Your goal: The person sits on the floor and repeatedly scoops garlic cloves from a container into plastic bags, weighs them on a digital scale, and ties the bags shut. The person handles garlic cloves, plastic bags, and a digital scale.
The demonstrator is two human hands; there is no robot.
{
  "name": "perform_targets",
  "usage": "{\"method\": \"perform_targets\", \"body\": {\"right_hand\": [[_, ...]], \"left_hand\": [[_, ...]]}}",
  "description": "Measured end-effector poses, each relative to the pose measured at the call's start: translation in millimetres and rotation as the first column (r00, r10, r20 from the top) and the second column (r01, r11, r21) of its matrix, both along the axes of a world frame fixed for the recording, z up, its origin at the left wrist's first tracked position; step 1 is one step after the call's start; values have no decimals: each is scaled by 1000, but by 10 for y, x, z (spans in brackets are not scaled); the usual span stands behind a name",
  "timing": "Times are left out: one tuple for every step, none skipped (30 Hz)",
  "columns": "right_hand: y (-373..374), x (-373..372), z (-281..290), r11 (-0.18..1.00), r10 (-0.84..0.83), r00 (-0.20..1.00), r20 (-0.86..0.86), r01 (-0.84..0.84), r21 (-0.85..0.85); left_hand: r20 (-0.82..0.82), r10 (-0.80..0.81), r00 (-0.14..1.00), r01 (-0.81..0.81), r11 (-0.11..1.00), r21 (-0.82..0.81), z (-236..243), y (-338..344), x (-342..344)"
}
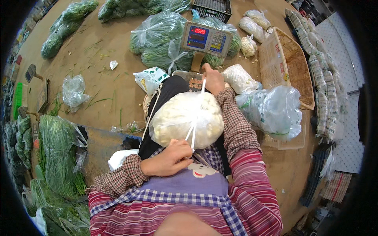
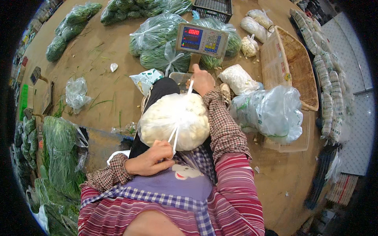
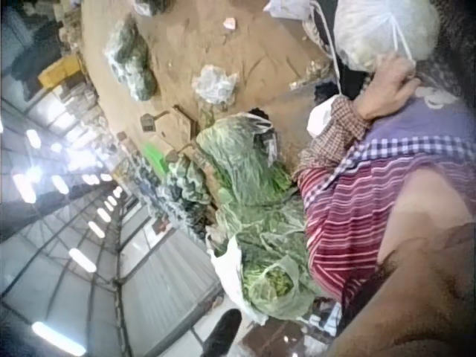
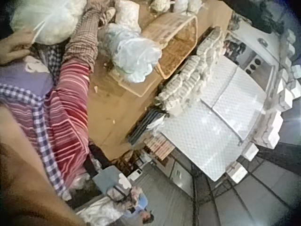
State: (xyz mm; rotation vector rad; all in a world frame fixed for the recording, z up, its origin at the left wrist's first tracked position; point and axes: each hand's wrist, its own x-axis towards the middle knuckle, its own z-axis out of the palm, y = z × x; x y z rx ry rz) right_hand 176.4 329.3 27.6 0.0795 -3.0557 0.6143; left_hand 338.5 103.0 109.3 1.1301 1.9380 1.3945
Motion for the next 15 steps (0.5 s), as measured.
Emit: {"method": "perform_targets", "body": {"right_hand": [[-35,-32,88,994,75,997,-8,-76,-78],[-6,-76,-19,1000,12,999,49,-12,-12],[39,-68,-59,999,4,998,60,-2,-38],[75,-56,-28,998,2,998,63,2,-62],[116,-31,9,996,-3,998,65,8,-84],[137,9,46,988,-32,996,81,44,-150],[139,54,130,975,-35,999,13,37,-220],[123,118,259,919,-65,998,8,63,-388],[132,180,373,834,-95,995,6,83,-545],[206,240,422,762,-127,990,-66,55,-645],[152,391,708,638,-121,992,34,104,-763],[141,549,877,601,-112,993,-22,51,-798],[46,757,1096,614,-95,992,-83,-8,-789],[-49,932,1283,763,27,970,-241,-176,-622],[-154,1101,1470,803,241,910,-338,-382,-456]], "left_hand": [[2,-23,1000,23,1000,17,10,-20,-36],[3,-50,999,50,998,34,19,-28,-70],[3,-80,997,80,995,53,29,-35,-107],[68,-49,997,39,989,143,48,-55,-164],[135,-29,990,-3,973,230,68,-67,-220],[302,40,952,-149,927,345,83,-51,-243],[467,77,881,-301,851,429,93,-23,-269],[441,0,897,-224,862,456,76,-17,-412],[596,-157,787,-220,831,510,167,83,-430],[553,-119,825,-180,871,456,166,184,-455],[511,-60,857,-165,909,383,156,242,-465],[468,95,879,-216,953,212,176,316,-497],[396,239,887,-277,960,40,188,392,-544],[307,300,903,-321,947,19,121,458,-556],[215,359,908,-367,930,-3,73,530,-568]]}}
